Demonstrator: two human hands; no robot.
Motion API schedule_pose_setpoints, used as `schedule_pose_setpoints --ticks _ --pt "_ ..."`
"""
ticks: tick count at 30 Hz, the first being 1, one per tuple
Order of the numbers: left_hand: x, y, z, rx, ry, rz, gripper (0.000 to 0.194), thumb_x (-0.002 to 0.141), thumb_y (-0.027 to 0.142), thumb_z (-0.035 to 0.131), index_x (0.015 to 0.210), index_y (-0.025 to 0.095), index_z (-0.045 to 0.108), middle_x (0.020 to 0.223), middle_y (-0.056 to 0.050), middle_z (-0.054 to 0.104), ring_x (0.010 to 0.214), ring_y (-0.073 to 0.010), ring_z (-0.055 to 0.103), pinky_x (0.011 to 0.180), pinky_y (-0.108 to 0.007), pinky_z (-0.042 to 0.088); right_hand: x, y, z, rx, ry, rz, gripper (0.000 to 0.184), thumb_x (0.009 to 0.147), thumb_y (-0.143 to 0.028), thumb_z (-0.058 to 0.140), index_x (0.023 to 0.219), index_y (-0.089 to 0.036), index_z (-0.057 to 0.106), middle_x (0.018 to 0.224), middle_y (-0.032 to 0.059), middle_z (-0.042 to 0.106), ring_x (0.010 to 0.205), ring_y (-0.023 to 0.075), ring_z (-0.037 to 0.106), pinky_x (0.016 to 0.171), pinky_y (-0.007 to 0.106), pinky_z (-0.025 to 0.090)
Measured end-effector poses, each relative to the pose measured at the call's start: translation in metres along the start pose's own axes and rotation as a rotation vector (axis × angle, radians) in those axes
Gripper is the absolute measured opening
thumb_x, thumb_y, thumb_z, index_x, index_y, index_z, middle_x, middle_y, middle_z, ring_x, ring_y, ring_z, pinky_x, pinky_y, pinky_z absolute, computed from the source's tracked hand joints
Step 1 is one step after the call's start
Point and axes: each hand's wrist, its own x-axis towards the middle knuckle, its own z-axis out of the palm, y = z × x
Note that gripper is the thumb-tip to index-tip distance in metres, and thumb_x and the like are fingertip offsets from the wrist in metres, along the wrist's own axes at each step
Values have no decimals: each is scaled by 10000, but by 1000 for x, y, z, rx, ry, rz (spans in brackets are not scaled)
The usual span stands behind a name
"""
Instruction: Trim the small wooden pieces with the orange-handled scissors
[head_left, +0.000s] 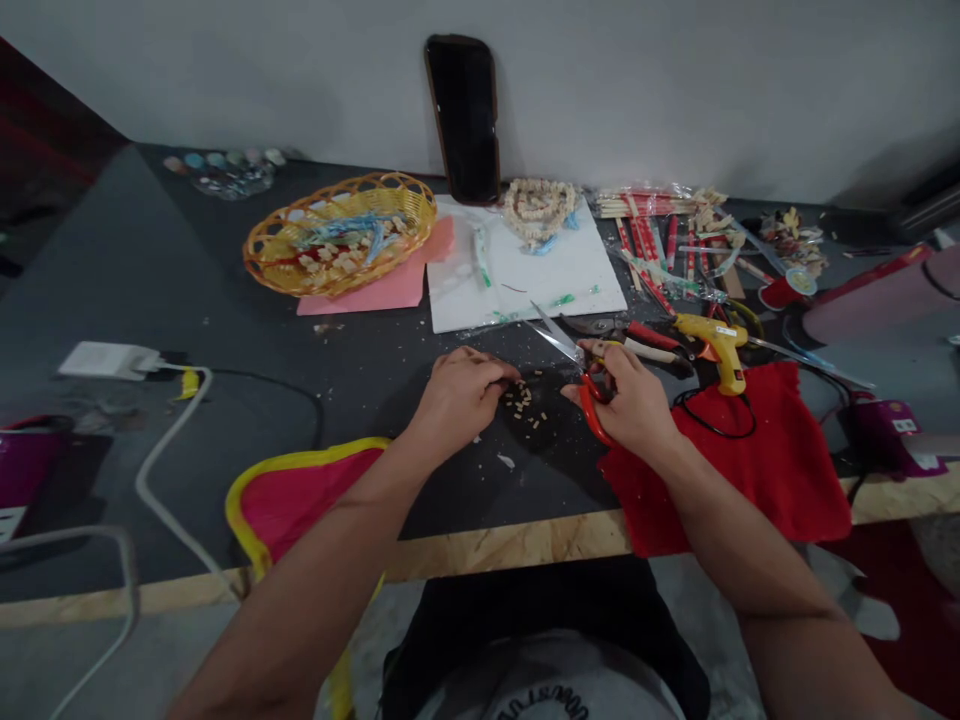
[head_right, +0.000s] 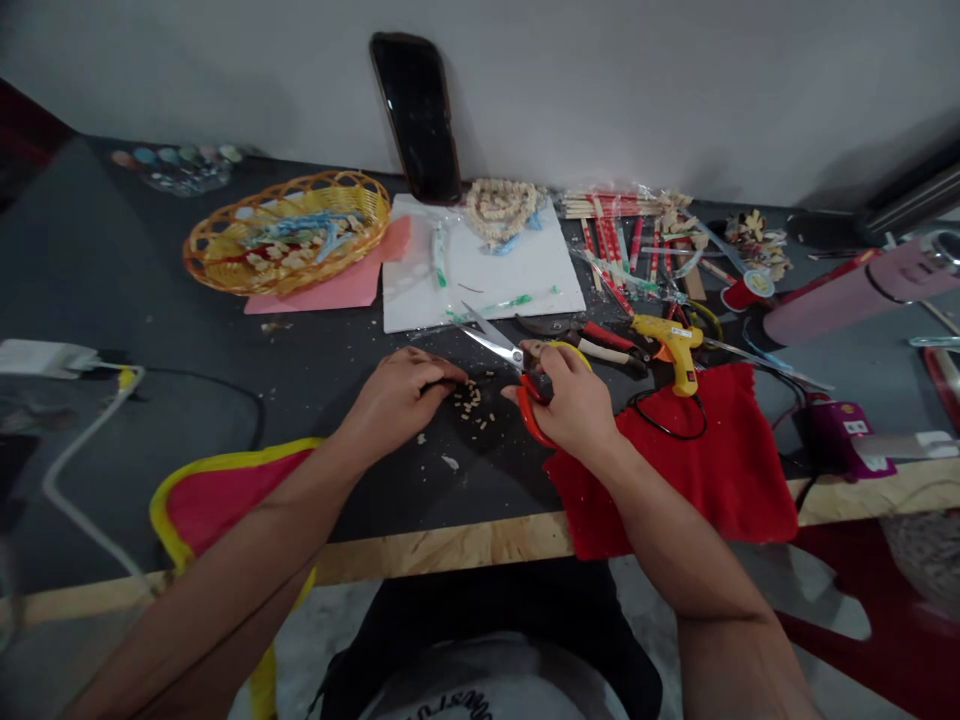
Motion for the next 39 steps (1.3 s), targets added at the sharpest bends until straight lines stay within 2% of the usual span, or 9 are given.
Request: schedule_pose_setpoints --ticks 4,9,14,19,22,28,35,39 --pt "-1 -1 -4 6 51 -9 338 836 80 461 988 230 723 1003 -52 737 968 -242 609 879 -427 451 3 8 -2 -75 32 12 528 833 -478 618 1285 -220 527 1170 129 617 1031 301 610 795 437 547" --pt "-2 -4 0 13 107 35 336 829 61 471 980 241 712 998 -43 735 935 -233 605 861 -414 439 6 19 -2 -162 15 -7 536 825 -384 621 1316 -212 491 1212 155 587 1133 350 563 902 521 508" --pt "-4 -3 4 102 108 38 323 847 94 490 1017 268 702 1029 -45 717 966 -260 578 818 -423 410 7 23 0 -164 -58 -28 543 806 -269 585 1327 -170 469 1230 164 590 1168 339 541 963 517 477" --pt "-7 0 4 135 47 95 203 875 179 537 953 259 706 1002 -48 705 1004 -266 556 872 -443 367 8 23 1 -167 -117 -21 534 804 -263 577 1317 -152 477 1239 167 593 1200 339 526 972 512 469" --pt "-6 1 4 133 34 104 160 893 228 549 946 255 697 981 -36 714 990 -256 555 892 -446 349 8 23 1 -173 -121 -20 535 808 -266 578 1320 -147 478 1235 165 598 1197 335 531 976 505 468" --pt "-3 4 5 95 74 63 191 884 174 540 961 269 686 968 -24 726 979 -249 561 868 -423 357 7 22 1 -168 -122 -30 525 809 -259 580 1315 -158 481 1242 163 597 1192 329 536 971 508 475" --pt "-8 3 -6 80 51 81 112 851 206 574 821 251 672 926 -27 702 960 -250 555 865 -420 347 6 20 1 -158 -121 -41 508 816 -262 571 1311 -181 488 1226 155 600 1167 334 548 957 518 483" --pt "-10 3 -8 93 15 77 118 838 207 573 807 247 680 915 -34 694 950 -258 553 858 -427 342 6 21 2 -169 -130 -35 495 816 -273 571 1295 -175 502 1203 154 605 1146 332 558 943 512 489"
